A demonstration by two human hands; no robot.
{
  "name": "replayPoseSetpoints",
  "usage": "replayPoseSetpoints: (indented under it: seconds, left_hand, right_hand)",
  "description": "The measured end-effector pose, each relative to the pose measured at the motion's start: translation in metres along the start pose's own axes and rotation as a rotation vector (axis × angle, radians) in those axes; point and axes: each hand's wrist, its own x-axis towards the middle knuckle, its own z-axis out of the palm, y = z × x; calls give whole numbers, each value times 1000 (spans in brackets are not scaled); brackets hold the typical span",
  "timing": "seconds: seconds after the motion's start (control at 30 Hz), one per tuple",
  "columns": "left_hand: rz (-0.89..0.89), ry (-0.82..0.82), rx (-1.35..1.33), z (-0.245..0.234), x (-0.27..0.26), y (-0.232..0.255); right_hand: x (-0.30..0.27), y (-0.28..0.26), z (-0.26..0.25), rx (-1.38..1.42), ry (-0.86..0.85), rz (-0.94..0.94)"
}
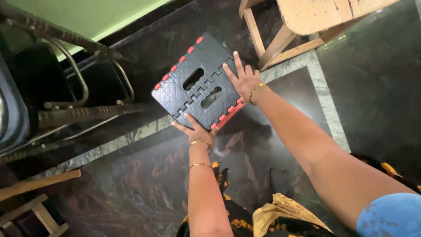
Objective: The person moves a plastic chair and a folding stool across a tiled floor. The person repositions the chair near a bed and then unfolds and places the stool on the floor.
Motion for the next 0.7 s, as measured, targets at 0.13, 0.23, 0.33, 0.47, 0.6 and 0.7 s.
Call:
replayPoseSetpoints:
  seconds: [0.13,0.23,0.33,0.47,0.6,0.7]
  left_hand:
    - [-15,17,-32,0,5,7]
    - [-37,-1,-24,0,11,10]
    - [-38,10,-8,0,15,10]
    - [-31,-4,-4,1,19,9]
    - [5,13,-13,-1,19,8]
    - [-17,-34,1,0,18,6]
  right_hand:
    - [11,6,-9,8,-51,-9]
    - [15,8,-12,-26,-14,-32]
    - [18,8,-18,-14,-10,-46]
    - [11,3,-27,-13,-42,-23]
    - [5,5,-30,2,7,-44]
    - [6,6,-23,65,45,-43]
